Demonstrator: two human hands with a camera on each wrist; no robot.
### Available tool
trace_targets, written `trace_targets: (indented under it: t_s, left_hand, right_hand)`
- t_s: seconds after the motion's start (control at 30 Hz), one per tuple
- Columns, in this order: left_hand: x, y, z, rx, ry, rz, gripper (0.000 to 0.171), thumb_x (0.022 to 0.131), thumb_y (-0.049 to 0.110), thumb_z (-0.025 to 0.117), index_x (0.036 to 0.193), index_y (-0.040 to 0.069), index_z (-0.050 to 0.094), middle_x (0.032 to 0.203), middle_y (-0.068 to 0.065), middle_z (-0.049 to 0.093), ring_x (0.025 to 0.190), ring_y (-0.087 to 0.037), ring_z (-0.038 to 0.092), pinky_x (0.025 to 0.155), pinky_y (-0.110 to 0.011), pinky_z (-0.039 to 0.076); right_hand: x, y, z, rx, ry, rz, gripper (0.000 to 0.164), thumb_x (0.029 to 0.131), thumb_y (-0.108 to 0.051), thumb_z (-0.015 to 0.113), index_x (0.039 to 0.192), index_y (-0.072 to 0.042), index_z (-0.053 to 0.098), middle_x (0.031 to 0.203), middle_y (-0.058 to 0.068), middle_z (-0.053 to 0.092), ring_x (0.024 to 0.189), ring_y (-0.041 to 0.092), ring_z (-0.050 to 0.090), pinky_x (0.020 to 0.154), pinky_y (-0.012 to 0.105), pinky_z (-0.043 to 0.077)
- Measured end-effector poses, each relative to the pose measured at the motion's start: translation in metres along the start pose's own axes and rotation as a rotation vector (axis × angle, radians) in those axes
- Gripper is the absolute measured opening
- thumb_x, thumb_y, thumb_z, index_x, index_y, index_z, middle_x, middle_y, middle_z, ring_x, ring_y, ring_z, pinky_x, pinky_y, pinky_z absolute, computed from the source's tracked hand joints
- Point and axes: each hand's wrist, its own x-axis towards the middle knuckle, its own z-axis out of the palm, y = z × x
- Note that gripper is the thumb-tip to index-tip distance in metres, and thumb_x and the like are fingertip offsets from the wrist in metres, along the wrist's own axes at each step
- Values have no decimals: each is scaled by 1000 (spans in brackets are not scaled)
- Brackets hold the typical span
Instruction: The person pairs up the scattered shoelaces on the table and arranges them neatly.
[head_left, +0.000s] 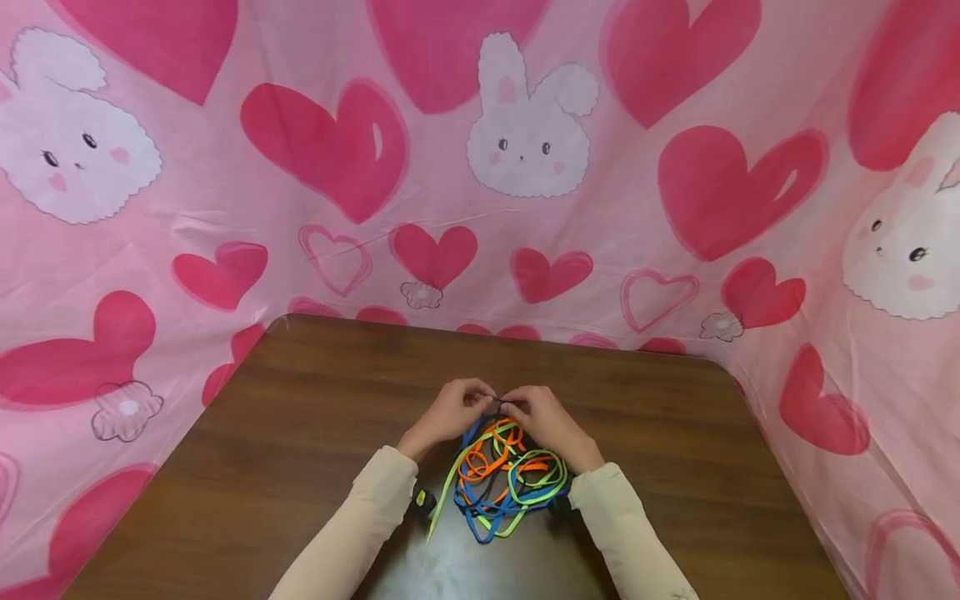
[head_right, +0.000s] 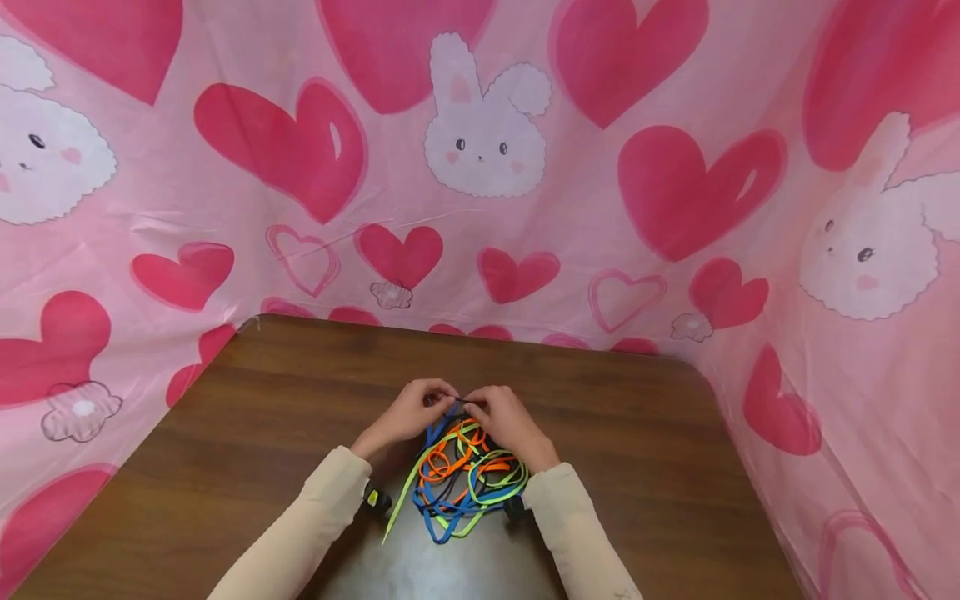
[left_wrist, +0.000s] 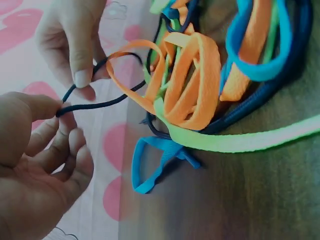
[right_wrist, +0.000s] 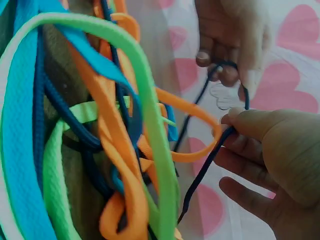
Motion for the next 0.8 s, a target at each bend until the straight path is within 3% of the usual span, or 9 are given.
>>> trace_targets:
  t_s: [0.17, 0.5, 0.63, 0.8]
  left_hand:
    - [-7, 2, -4, -53, -31, 2, 17, 100, 12, 65, 110, 1, 73, 99, -13, 73, 84, -21, 66, 77, -28, 55]
    - [-11, 3, -12, -115, -166, 42, 26, 102, 18, 63, 111, -4, 74, 105, -21, 71, 94, -36, 67, 86, -27, 55]
    - [-13, 8, -17, -128, -173, 53, 21, 102, 18, 64, 106, 1, 75, 99, -15, 71, 89, -34, 65, 82, -26, 55]
    - [-16, 10, -22, -113, -166, 53, 14, 101, 18, 65, 103, 9, 76, 92, -1, 70, 78, -17, 60, 75, -26, 53]
  right_hand:
    - [-6, 1, -8, 71, 58, -11, 13, 97, -9, 69, 106, -5, 77, 101, 6, 76, 88, 15, 69, 81, 35, 58]
    - [-21, 3, -29, 135, 135, 18, 14, 96, -12, 71, 107, -8, 78, 99, 3, 77, 84, 13, 70, 77, 32, 58]
    - [-26, 7, -36, 136, 173, 29, 11, 94, -10, 73, 103, -12, 79, 93, 0, 77, 81, 12, 70, 76, 33, 58]
    - [-33, 13, -42, 129, 202, 44, 8, 92, -8, 75, 99, -10, 78, 90, 3, 77, 78, 11, 69, 74, 30, 58]
